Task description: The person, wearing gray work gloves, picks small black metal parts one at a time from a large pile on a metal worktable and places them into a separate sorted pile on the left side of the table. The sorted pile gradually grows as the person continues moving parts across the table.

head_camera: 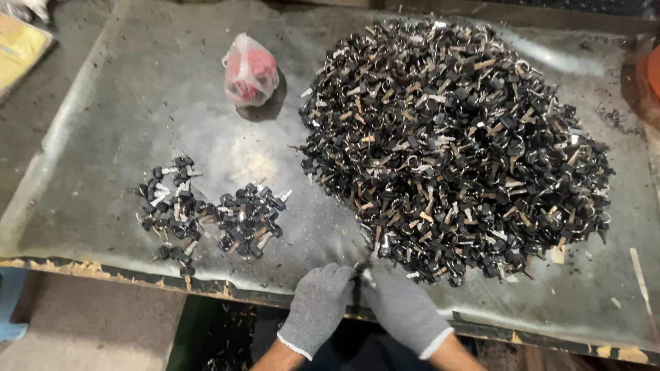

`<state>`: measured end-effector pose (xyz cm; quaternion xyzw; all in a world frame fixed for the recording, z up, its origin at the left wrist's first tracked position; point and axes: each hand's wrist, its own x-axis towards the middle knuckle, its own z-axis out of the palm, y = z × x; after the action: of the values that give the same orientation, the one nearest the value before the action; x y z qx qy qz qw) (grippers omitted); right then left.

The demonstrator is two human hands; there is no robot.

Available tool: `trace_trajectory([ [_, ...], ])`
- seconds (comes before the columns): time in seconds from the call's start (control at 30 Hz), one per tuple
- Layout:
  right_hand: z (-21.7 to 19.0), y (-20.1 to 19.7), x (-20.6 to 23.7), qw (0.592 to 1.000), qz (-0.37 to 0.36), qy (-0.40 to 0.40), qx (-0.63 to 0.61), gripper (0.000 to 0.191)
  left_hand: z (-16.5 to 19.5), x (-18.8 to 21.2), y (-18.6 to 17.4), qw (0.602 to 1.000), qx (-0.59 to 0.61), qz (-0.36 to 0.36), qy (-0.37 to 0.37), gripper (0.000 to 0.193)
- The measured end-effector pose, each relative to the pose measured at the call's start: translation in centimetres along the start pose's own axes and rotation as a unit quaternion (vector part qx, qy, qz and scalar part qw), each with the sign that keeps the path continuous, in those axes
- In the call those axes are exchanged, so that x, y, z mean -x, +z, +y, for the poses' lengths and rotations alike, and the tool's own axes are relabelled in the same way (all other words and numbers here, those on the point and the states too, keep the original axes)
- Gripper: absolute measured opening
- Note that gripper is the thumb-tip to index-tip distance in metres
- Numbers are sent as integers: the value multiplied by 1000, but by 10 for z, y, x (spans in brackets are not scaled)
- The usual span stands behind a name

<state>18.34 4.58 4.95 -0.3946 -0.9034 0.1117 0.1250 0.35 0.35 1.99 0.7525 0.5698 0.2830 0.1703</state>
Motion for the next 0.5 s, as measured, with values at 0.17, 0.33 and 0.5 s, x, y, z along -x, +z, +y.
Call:
trace_trajectory([
  [0.17, -6, 9, 4, 899, -291, 313, -91, 52, -2, 3, 5, 998, -28, -38, -29, 22],
  [0.33, -7, 31, 9, 944, -215, 243, -54, 45, -2, 1, 7, 1000, -23, -20, -7, 17],
  [0.5, -3, 20, 10, 988, -51, 127, -69, 63, 0, -2, -2, 999, 8, -34, -27, 15],
])
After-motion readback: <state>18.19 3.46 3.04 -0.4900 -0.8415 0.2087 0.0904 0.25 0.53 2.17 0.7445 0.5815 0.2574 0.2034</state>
